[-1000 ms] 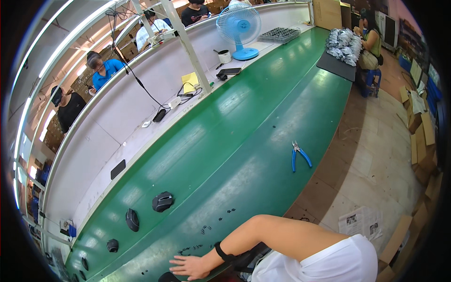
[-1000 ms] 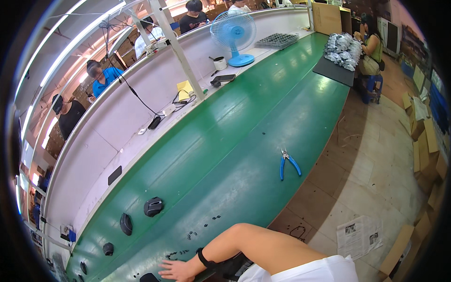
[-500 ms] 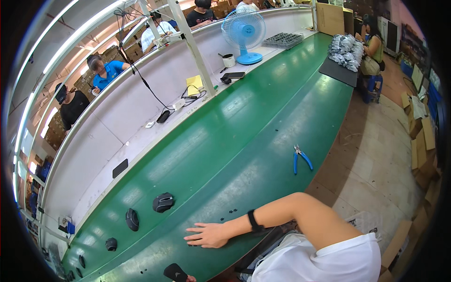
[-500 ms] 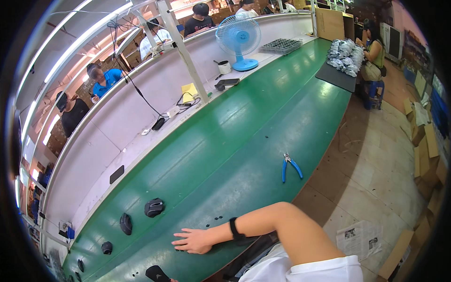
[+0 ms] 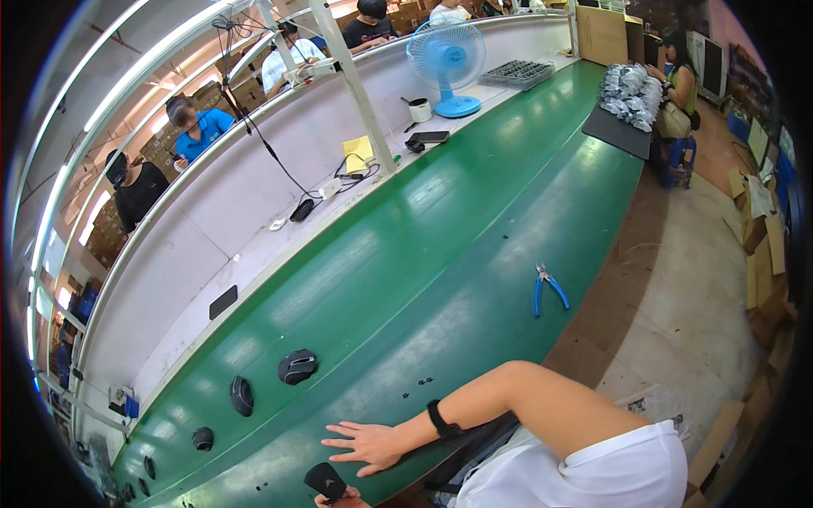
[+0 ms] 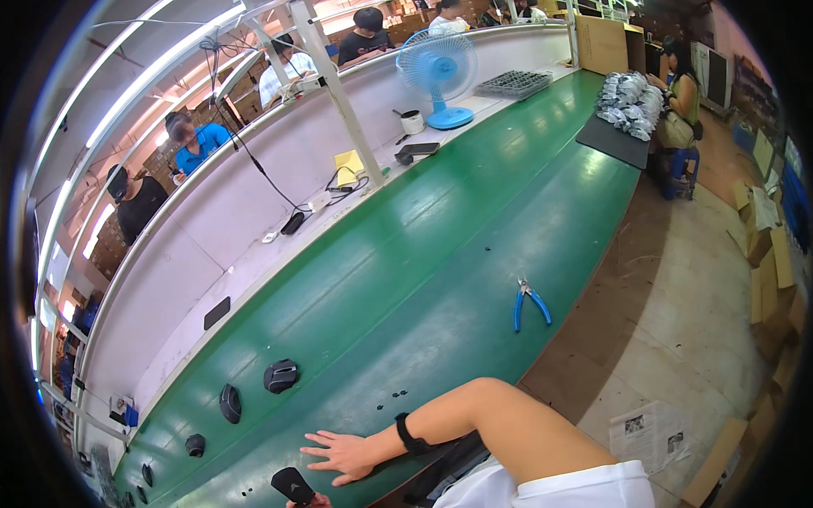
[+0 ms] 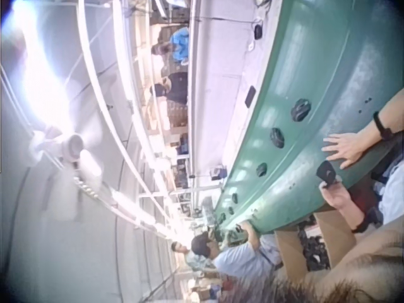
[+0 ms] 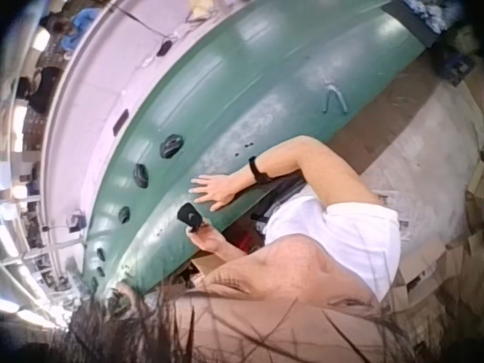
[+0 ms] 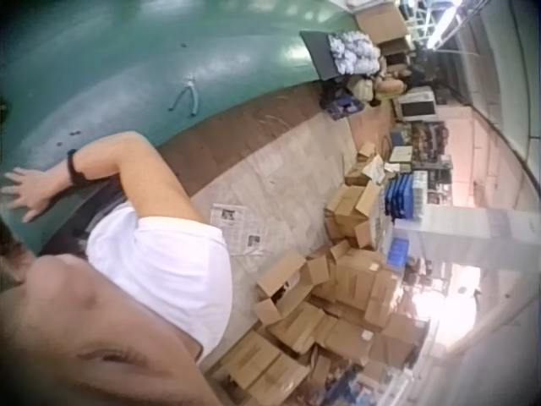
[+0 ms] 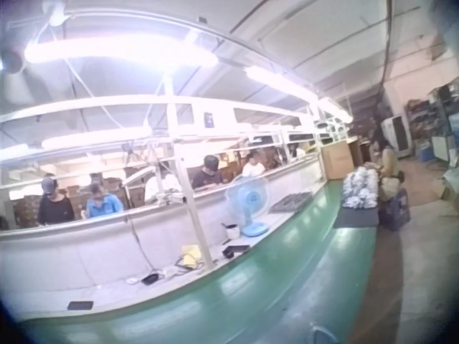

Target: Assembling the plastic shells and components of computer mice on a factory production line.

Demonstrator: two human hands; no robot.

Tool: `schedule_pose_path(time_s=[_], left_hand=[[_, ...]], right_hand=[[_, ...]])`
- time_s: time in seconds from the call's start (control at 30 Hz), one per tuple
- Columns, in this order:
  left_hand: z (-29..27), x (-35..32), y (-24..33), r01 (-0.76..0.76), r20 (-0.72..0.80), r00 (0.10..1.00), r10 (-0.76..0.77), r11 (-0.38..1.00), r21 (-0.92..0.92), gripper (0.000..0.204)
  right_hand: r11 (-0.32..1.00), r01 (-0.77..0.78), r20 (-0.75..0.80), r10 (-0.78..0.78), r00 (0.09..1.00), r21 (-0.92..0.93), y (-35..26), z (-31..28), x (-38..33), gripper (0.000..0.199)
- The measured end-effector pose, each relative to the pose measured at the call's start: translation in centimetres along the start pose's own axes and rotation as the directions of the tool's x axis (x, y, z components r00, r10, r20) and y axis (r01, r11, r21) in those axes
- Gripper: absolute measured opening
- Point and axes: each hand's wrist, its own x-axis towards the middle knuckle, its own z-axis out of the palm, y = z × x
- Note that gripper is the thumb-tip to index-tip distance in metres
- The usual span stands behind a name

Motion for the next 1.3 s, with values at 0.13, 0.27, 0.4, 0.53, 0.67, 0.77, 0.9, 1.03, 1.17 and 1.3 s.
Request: schedule_pose_path(time_s=[0.13,0.27,0.4,0.53,0.67,0.77,0.9,1.03,1.17,1.3], left_hand=[[-1.2,-0.3,0.2,-0.005,0.027,1.000,0.005,1.000,-0.004,0.029],[-1.3,-0.5,0.2,0.003,-0.006,1.000,-0.002,1.000,0.029,0.030],[-1.8,-0.6,0.2,-0.010,-0.059,0.998,0.014,0.997,0.078,0.031],[-1.8,-1.1,-0.2,-0.011,-0.136,0.990,0.033,0.986,0.163,0.021],[0.9,-1.1,0.1,0.010,-0.134,0.991,0.004,0.995,0.104,0.028],[1.2,-1.5,2.3,0.044,-0.105,0.994,-0.027,0.986,0.163,0.027],[-0.6,-1.7,3.0,0.096,-0.127,0.990,-0.066,0.965,0.243,0.029],[-1.6,-3.6,5.5,0.042,-0.237,0.971,0.031,0.953,0.299,0.027],[-4.6,-5.8,7.3,0.008,-0.384,0.912,0.144,0.930,0.368,0.028],[-6.3,-7.9,7.6,-0.038,-0.479,0.856,0.195,0.948,0.317,0.028]], right_hand=[[0.996,0.087,-0.126,-0.081,0.989,0.037,1.5,3.0,2.3,0.046],[0.997,0.074,-0.148,-0.070,0.987,0.026,2.7,1.0,2.6,0.035],[0.995,-0.002,-0.124,-0.010,0.992,-0.097,4.1,0.5,4.5,0.038],[0.996,0.054,-0.263,-0.070,0.962,-0.070,3.5,1.7,5.2,0.046],[0.984,0.166,-0.157,-0.174,0.972,-0.058,2.4,-0.1,2.0,0.047],[0.974,0.226,0.038,-0.227,0.973,0.027,-0.4,-3.0,-0.2,0.046],[0.988,0.150,0.164,-0.155,0.974,0.039,-1.6,-5.5,-4.1,0.057],[0.983,0.182,0.270,-0.184,0.945,0.033,-3.0,-7.2,-7.8,0.058],[0.994,0.106,0.302,-0.097,0.948,-0.015,-5.3,-7.2,-8.8,0.067],[0.983,0.122,0.361,-0.066,0.930,-0.136,-7.7,-5.7,-5.9,0.069]])
